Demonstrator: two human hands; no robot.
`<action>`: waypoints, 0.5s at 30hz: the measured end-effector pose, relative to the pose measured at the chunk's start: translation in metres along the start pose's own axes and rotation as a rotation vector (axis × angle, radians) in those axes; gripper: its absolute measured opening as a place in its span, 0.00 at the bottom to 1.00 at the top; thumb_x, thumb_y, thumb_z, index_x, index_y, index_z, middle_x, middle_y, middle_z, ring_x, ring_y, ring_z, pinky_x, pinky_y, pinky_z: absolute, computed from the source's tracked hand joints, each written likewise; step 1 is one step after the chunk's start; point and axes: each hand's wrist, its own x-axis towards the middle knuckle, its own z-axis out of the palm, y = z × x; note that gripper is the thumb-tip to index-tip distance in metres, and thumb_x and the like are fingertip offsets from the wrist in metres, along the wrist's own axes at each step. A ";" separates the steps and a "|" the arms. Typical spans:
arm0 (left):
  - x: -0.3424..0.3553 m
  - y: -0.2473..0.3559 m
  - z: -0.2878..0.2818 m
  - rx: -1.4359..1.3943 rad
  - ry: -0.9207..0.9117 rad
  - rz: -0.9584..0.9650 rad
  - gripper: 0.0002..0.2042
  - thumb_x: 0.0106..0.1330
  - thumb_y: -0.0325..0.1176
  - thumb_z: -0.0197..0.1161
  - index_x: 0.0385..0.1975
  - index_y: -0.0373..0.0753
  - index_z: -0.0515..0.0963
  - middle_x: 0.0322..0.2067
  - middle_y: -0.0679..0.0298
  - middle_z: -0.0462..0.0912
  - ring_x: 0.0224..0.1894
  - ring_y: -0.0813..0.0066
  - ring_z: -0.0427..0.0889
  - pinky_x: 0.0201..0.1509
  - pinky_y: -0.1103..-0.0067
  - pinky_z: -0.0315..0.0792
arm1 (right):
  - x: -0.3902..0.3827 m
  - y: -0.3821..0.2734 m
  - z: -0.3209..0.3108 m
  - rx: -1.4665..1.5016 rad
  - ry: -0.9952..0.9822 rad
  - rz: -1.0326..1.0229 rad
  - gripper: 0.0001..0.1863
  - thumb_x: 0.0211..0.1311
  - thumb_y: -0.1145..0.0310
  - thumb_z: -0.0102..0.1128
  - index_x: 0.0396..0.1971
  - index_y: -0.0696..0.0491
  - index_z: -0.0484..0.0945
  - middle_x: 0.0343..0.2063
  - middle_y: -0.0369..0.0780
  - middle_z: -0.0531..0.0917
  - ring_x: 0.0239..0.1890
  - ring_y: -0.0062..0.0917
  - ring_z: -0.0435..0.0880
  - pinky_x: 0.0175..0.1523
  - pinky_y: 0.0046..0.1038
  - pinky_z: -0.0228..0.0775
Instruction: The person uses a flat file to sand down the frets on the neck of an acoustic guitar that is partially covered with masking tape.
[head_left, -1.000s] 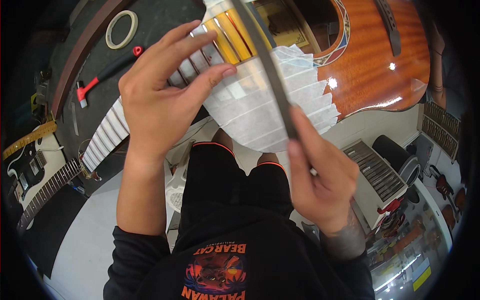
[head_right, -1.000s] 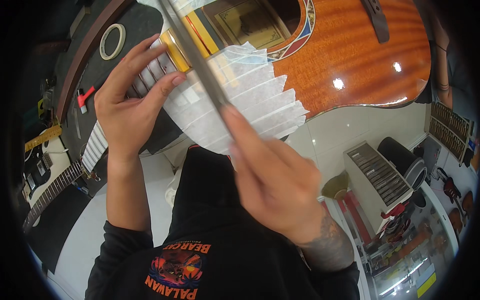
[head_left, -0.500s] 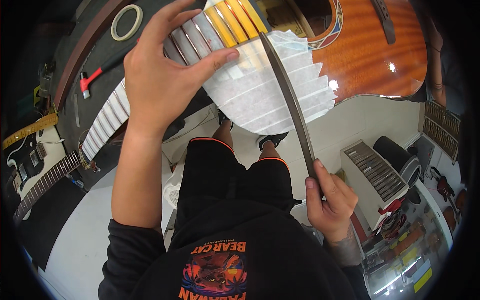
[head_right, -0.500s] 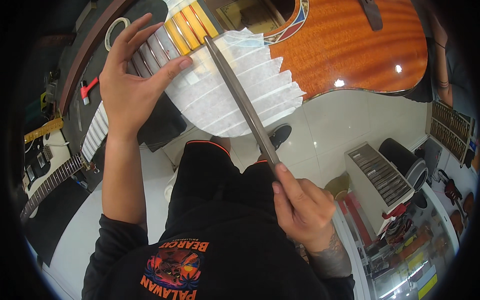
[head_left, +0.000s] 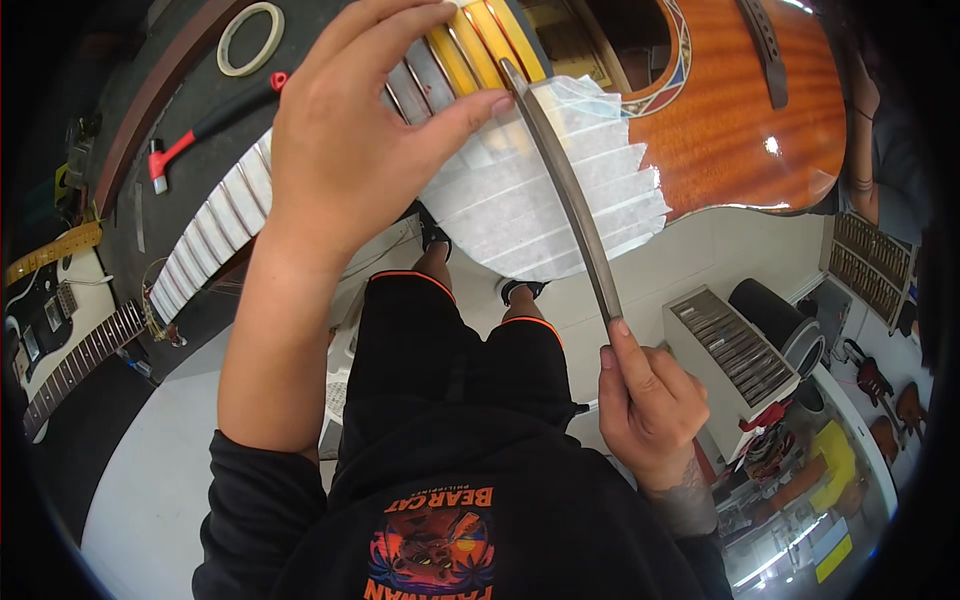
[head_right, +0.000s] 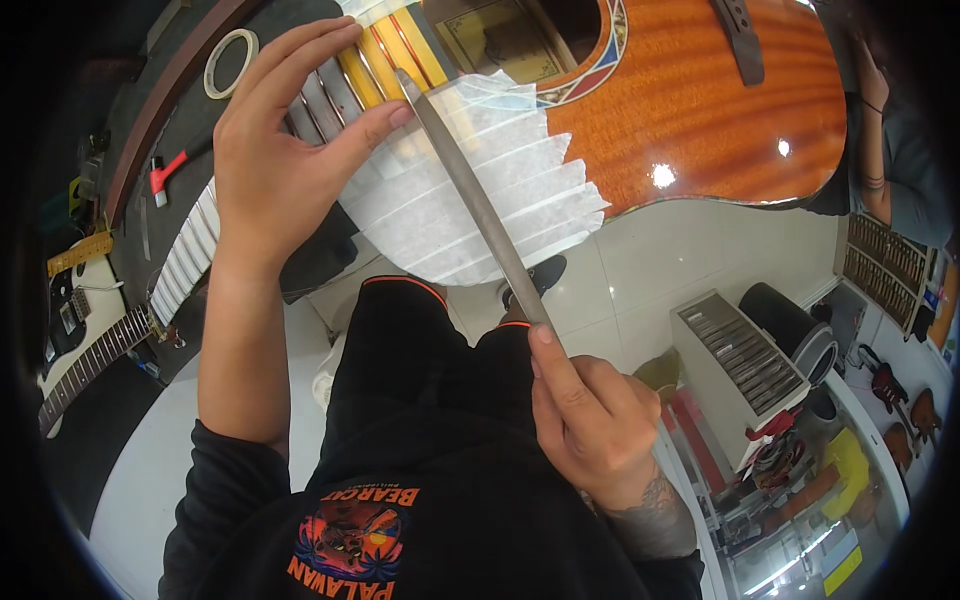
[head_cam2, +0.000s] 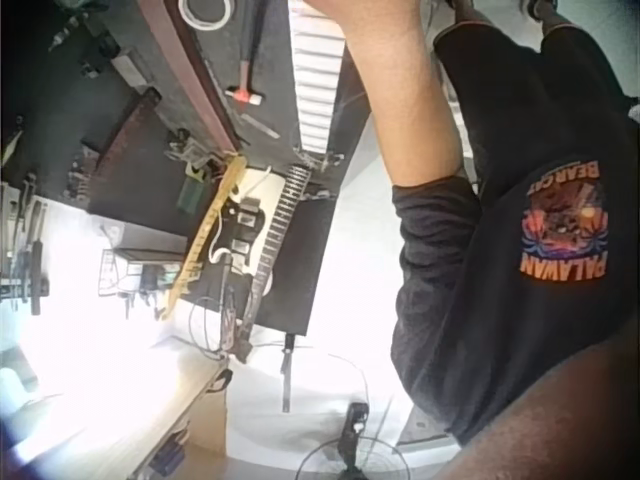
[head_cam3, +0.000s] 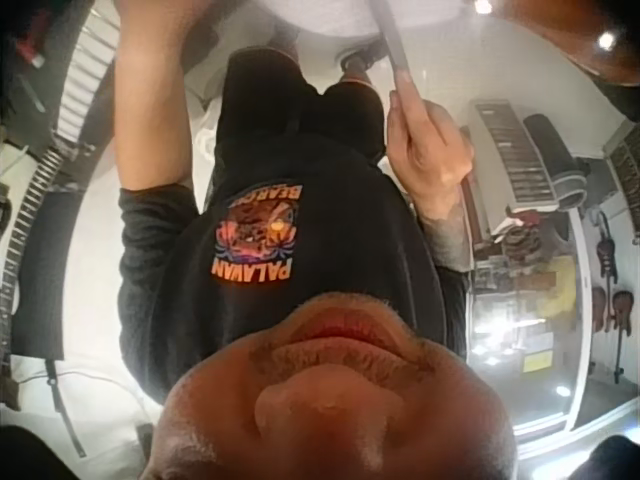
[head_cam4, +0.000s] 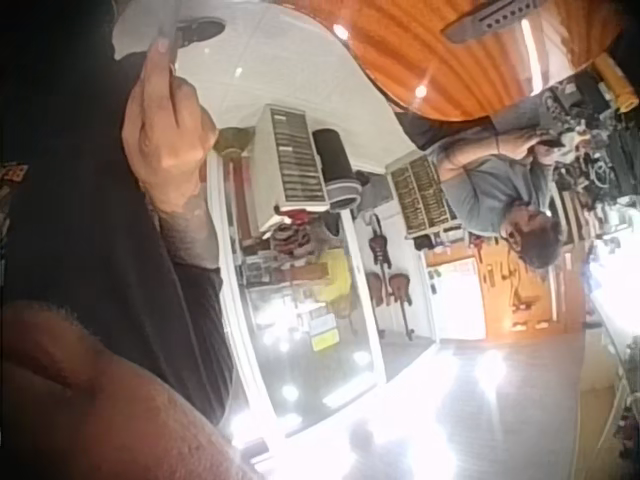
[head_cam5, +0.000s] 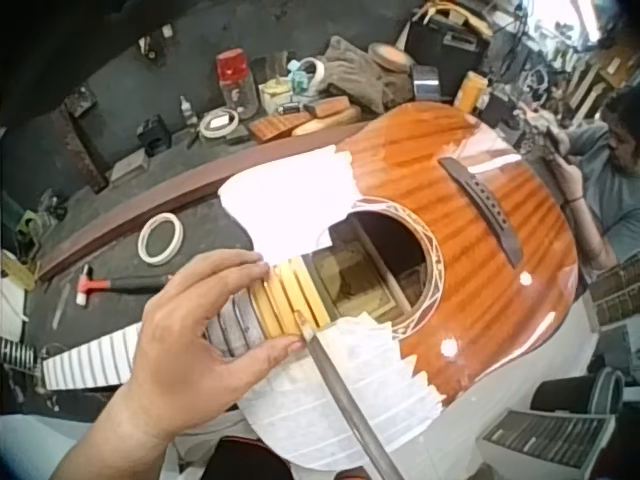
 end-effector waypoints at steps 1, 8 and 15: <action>0.000 -0.002 0.003 -0.017 0.024 0.003 0.28 0.51 0.37 0.84 0.53 0.36 0.85 0.52 0.59 0.86 0.54 0.64 0.86 0.58 0.74 0.77 | 0.000 0.000 0.000 -0.007 -0.006 0.000 0.28 0.51 0.85 0.72 0.57 0.56 0.84 0.22 0.36 0.77 0.16 0.24 0.75 0.22 0.28 0.68; -0.002 0.000 0.000 0.000 0.022 -0.034 0.27 0.49 0.36 0.84 0.51 0.37 0.87 0.50 0.61 0.86 0.50 0.67 0.86 0.54 0.75 0.78 | -0.004 0.001 0.002 -0.065 -0.016 -0.009 0.30 0.50 0.84 0.73 0.57 0.53 0.84 0.22 0.36 0.77 0.16 0.24 0.74 0.22 0.28 0.66; -0.001 0.001 0.003 -0.070 0.046 -0.063 0.27 0.48 0.35 0.84 0.50 0.36 0.86 0.45 0.60 0.85 0.45 0.69 0.85 0.51 0.76 0.78 | -0.004 -0.014 0.002 -0.192 -0.062 -0.031 0.31 0.49 0.82 0.72 0.59 0.54 0.83 0.24 0.37 0.77 0.18 0.26 0.76 0.23 0.29 0.68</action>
